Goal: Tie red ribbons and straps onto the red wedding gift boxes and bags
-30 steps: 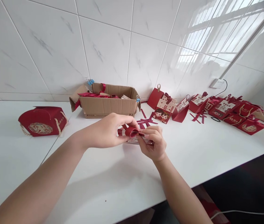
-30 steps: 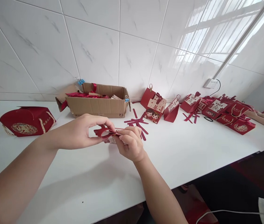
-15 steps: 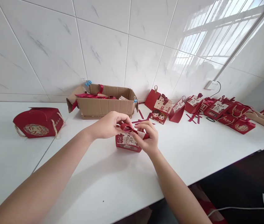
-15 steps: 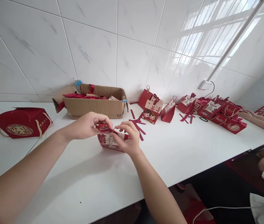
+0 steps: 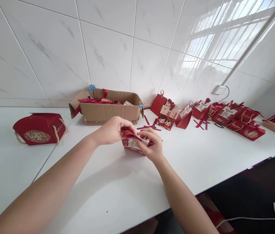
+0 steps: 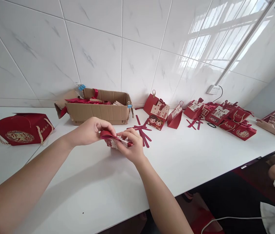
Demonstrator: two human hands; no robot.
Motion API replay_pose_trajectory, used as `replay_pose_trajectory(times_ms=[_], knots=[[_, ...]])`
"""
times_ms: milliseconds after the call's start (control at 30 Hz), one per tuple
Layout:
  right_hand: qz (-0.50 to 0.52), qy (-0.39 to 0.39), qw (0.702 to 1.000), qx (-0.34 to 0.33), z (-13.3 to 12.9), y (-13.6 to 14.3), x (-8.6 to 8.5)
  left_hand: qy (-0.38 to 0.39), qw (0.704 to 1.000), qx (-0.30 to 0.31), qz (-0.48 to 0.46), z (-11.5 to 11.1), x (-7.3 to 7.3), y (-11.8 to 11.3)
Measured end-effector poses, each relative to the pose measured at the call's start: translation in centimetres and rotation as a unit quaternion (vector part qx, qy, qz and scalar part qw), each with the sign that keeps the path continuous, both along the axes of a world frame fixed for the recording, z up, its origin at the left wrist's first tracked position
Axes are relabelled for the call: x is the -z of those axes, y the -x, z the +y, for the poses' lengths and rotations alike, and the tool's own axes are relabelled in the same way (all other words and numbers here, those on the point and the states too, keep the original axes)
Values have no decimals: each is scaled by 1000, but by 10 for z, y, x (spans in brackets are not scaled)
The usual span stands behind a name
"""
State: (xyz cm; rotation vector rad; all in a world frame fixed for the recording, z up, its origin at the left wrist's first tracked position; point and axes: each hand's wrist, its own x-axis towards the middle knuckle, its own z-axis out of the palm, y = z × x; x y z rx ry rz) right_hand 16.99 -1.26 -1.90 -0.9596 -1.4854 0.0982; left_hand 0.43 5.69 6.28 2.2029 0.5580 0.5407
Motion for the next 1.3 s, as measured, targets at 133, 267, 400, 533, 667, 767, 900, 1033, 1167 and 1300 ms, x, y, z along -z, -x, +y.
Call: replay_pose_trajectory(times_ms=[133, 267, 400, 533, 667, 767, 900, 1033, 1167, 1300], knots=[[14, 29, 999, -9, 0, 0, -1, -3, 1000, -12, -10, 2, 1, -1], [28, 66, 997, -22, 0, -1, -3, -16, 1000, -15, -14, 3, 3, -2], [34, 103, 994, -29, -1, -1, -5, -38, 999, -22, -28, 4, 4, -2], [39, 131, 990, -46, -3, -2, -9, -42, 998, -25, -30, 3, 5, -3], [46, 167, 982, -71, -5, -4, -12, -43, 998, -16, -34, 3, 6, -3], [50, 170, 982, -72, -5, -4, -12, -40, 998, -2, -39, 3, 6, -2], [55, 121, 990, -44, -3, -3, -9, -38, 998, 3, -42, 0, 3, -4], [64, 69, 995, -17, 1, -3, -6, -14, 999, -8, -45, -1, 3, -7], [69, 51, 996, 0, 1, -4, -5, 16, 999, -12, -47, 0, 8, -9], [89, 32, 995, 40, 2, -4, -4, 20, 998, -18, -56, -1, 10, -10]])
